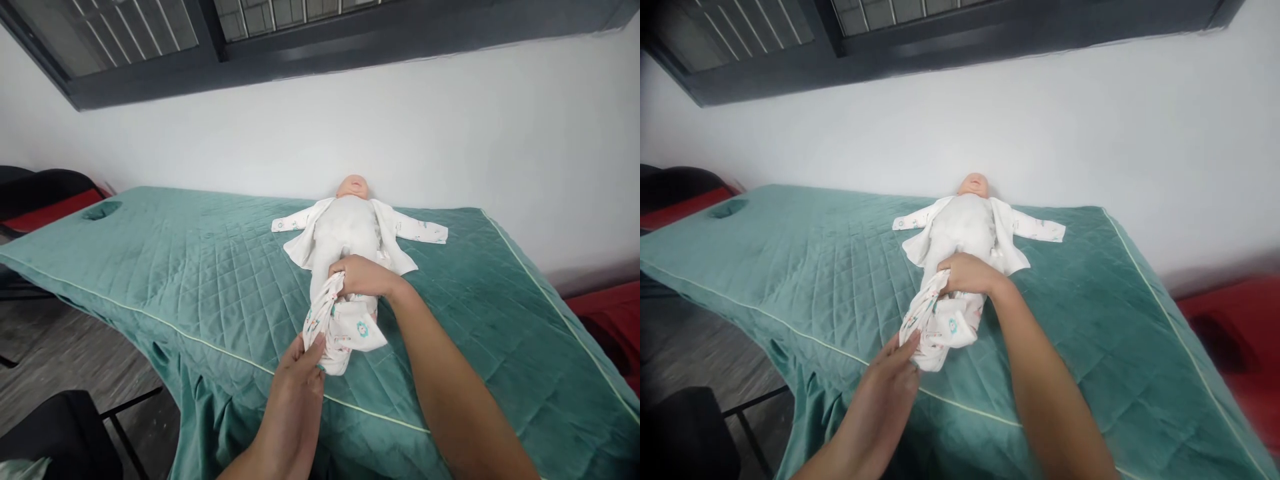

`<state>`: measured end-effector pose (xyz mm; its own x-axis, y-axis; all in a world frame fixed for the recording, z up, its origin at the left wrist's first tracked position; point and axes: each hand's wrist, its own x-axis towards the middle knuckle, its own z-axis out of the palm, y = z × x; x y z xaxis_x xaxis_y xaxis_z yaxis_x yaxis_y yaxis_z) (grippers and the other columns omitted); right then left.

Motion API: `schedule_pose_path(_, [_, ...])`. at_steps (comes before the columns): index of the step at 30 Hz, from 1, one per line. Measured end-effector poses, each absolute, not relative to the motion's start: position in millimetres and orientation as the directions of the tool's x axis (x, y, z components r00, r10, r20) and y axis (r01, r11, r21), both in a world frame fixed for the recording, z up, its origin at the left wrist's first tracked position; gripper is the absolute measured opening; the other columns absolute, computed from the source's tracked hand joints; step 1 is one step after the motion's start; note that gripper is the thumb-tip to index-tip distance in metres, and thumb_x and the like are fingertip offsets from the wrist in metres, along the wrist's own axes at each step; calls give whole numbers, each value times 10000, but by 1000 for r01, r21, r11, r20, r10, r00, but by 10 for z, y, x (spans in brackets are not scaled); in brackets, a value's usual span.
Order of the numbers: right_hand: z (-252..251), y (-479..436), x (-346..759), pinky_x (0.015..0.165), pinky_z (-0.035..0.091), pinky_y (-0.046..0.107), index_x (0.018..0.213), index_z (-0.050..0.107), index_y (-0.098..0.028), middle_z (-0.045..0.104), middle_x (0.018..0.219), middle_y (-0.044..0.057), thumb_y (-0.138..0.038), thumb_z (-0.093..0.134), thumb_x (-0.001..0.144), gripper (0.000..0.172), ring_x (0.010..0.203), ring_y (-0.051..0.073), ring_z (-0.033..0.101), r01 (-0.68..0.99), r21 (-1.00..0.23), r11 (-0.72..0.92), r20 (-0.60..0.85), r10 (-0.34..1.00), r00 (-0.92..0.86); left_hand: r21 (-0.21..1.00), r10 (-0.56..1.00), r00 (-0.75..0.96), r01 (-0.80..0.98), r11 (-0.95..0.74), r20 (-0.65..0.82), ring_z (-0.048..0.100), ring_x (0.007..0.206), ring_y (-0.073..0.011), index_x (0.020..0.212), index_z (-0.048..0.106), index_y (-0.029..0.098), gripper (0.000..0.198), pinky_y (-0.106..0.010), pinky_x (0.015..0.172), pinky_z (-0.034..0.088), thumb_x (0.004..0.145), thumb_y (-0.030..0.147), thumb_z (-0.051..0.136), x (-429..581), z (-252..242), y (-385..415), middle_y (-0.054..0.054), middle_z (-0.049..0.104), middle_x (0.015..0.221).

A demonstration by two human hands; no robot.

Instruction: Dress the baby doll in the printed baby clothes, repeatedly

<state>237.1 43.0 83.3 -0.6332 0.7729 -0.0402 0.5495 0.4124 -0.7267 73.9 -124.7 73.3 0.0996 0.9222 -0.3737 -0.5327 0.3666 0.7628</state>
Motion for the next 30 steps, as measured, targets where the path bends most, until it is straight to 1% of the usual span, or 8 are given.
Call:
schedule_pose_path(3, [858, 418, 2353, 584, 352, 243, 691, 695, -187, 710, 720, -5, -338, 771, 656, 173, 687, 157, 607, 598, -674, 434, -64, 773, -632, 773, 917, 58, -520, 364, -394, 658, 1035, -244, 1124, 707, 214, 373, -325, 815, 524, 811, 414, 739, 662, 551, -1275, -93, 714, 1133])
schedule_pose_path(5, [870, 408, 2342, 573, 339, 245, 697, 715, -191, 717, 731, -3, -379, 783, 655, 205, 683, 155, 604, 624, -648, 438, -78, 776, -626, 793, 921, 31, -498, 351, -388, 661, 991, -219, 1099, 710, 204, 364, -303, 801, 518, 805, 415, 748, 575, 450, -1257, -86, 716, 1107])
schedule_pose_path(12, [875, 379, 2327, 580, 345, 259, 720, 734, -224, 718, 731, -18, -569, 775, 671, 351, 678, 164, 608, 676, -619, 401, -142, 788, -598, 881, 927, 25, -300, 365, -375, 615, 767, -155, 964, 715, 189, 294, -261, 696, 468, 755, 387, 772, 252, 326, -1000, -27, 702, 858])
schedule_pose_path(16, [872, 358, 2317, 593, 343, 267, 718, 733, -221, 721, 740, -8, -575, 767, 682, 357, 680, 172, 607, 686, -597, 416, -123, 797, -591, 912, 933, 47, -198, 359, -357, 528, 713, -127, 862, 698, 186, 255, -239, 672, 414, 764, 414, 756, 200, 332, -945, 9, 632, 761])
schedule_pose_path(20, [855, 344, 2313, 605, 358, 271, 728, 742, -217, 728, 756, 5, -569, 758, 689, 355, 703, 187, 619, 687, -596, 415, -94, 814, -574, 916, 938, 62, -200, 348, -342, 482, 721, -129, 928, 703, 199, 263, -232, 662, 375, 790, 420, 734, 228, 331, -987, 13, 604, 763])
schedule_pose_path(24, [854, 346, 2347, 647, 405, 272, 762, 751, -205, 737, 785, 12, -531, 755, 715, 329, 750, 202, 642, 626, -668, 402, -81, 797, -599, 933, 959, 78, -220, 285, -274, 472, 726, -137, 964, 700, 192, 281, -240, 685, 378, 816, 429, 717, 253, 284, -970, 5, 603, 785])
schedule_pose_path(28, [867, 342, 2400, 724, 467, 284, 873, 764, -191, 756, 881, 18, -517, 772, 718, 361, 863, 229, 675, 500, -790, 355, -39, 785, -618, 977, 986, 118, -162, 140, -122, 480, 775, -146, 992, 678, 180, 290, -248, 726, 393, 880, 446, 656, 199, 201, -817, -5, 599, 834])
schedule_pose_path(30, [871, 337, 2417, 769, 490, 298, 936, 767, -187, 764, 933, 25, -521, 777, 718, 399, 916, 241, 683, 455, -829, 325, -28, 789, -614, 989, 988, 144, -122, 77, -59, 480, 779, -147, 995, 658, 178, 285, -252, 736, 393, 906, 447, 623, 140, 168, -693, -1, 588, 829])
